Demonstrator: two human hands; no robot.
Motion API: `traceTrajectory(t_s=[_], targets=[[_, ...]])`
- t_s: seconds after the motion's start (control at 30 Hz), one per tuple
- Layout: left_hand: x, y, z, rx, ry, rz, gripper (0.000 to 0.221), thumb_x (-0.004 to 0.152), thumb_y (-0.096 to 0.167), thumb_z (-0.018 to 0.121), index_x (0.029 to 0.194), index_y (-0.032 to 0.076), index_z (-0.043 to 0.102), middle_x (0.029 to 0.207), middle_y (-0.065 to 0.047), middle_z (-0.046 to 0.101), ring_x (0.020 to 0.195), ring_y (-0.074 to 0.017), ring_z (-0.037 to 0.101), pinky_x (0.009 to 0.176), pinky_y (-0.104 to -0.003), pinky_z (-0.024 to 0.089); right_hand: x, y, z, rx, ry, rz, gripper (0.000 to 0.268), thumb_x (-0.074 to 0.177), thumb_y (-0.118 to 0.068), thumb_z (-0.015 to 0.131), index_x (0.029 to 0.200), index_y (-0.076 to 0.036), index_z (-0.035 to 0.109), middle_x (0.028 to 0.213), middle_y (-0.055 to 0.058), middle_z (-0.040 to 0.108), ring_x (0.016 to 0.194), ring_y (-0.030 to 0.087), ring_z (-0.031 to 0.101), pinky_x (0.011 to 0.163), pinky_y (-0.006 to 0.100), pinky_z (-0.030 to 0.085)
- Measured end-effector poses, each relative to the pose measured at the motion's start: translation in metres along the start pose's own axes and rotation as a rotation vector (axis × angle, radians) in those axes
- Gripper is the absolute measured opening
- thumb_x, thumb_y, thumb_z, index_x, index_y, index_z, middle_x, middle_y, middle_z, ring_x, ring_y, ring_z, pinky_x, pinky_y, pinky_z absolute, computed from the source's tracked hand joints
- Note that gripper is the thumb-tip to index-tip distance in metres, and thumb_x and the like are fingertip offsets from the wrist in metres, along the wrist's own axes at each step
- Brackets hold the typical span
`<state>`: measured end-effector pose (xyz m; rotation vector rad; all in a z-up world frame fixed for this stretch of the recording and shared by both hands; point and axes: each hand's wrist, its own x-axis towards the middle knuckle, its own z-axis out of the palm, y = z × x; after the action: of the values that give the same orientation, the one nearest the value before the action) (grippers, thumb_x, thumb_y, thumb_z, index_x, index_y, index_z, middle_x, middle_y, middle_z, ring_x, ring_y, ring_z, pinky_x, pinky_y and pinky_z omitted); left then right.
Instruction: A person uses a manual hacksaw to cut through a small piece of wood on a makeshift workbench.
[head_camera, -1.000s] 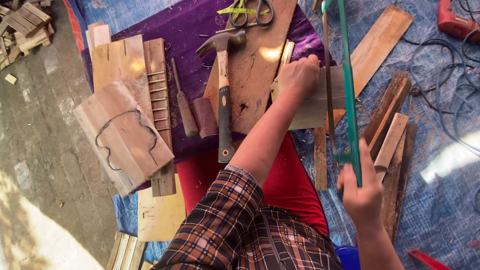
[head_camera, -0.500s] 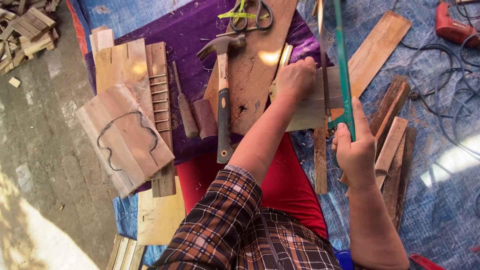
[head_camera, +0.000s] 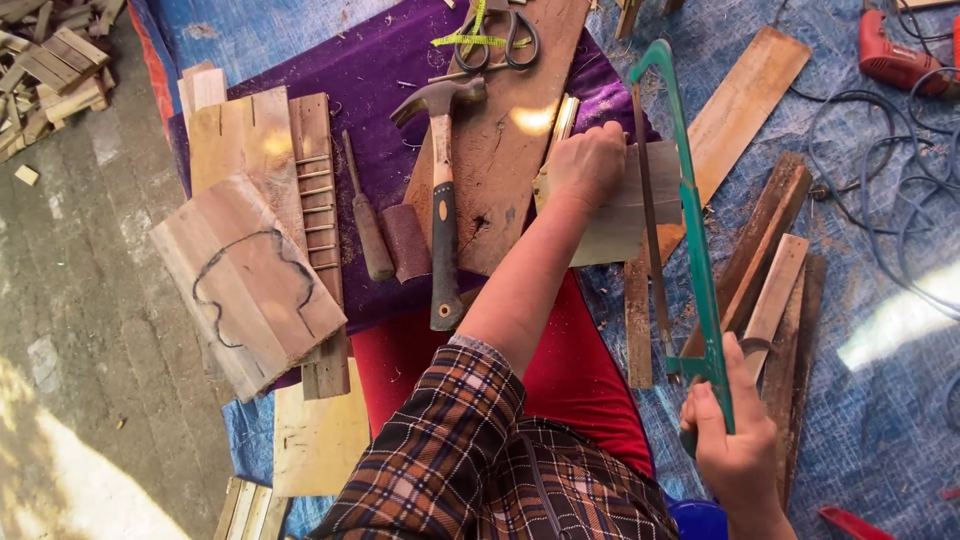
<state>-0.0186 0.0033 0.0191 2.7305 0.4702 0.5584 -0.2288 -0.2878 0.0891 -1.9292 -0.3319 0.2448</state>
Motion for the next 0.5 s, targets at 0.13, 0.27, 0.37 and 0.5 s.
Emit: traceTrajectory(t_s=[0.13, 0.27, 0.37, 0.5], targets=[[0.002, -0.003, 0.007, 0.001, 0.010, 0.002, 0.027, 0.099, 0.026, 0.047, 0.081, 0.010, 0.060, 0.074, -0.010, 0.074, 0.064, -0.0310, 0.072, 0.065, -0.045, 0.056, 0.009, -0.013, -0.004, -0.013, 0.013, -0.048, 0.065, 0.095, 0.008, 0.050, 0.159, 0.001, 0.038, 0.074, 0.010, 0.061, 0.058, 0.015, 0.057, 0.051, 0.027, 0.049], [0.006, -0.004, 0.012, 0.021, -0.031, -0.028, 0.027, 0.100, 0.026, 0.046, 0.084, 0.010, 0.060, 0.075, -0.012, 0.075, 0.066, -0.0325, 0.073, 0.065, -0.046, 0.057, 0.017, -0.020, -0.014, -0.036, -0.004, -0.020, 0.067, 0.093, 0.008, 0.052, 0.159, 0.002, 0.040, 0.072, 0.011, 0.064, 0.056, 0.016, 0.057, 0.048, 0.027, 0.047], [0.005, -0.002, 0.011, 0.042, -0.005, -0.015, 0.026, 0.099, 0.024, 0.046, 0.082, 0.010, 0.060, 0.072, -0.011, 0.074, 0.063, -0.0297, 0.072, 0.062, -0.043, 0.056, 0.028, -0.016, -0.035, 0.016, -0.011, -0.051, 0.066, 0.095, 0.009, 0.051, 0.160, 0.002, 0.039, 0.069, 0.010, 0.059, 0.054, 0.016, 0.055, 0.047, 0.027, 0.048], [0.002, 0.001, 0.008, 0.029, -0.001, -0.009, 0.025, 0.098, 0.022, 0.045, 0.082, 0.010, 0.058, 0.071, -0.011, 0.074, 0.062, -0.0302, 0.071, 0.062, -0.044, 0.056, 0.034, 0.004, -0.029, 0.012, -0.030, -0.149, 0.068, 0.092, 0.011, 0.051, 0.158, 0.003, 0.038, 0.074, 0.010, 0.063, 0.052, 0.014, 0.056, 0.044, 0.023, 0.049]])
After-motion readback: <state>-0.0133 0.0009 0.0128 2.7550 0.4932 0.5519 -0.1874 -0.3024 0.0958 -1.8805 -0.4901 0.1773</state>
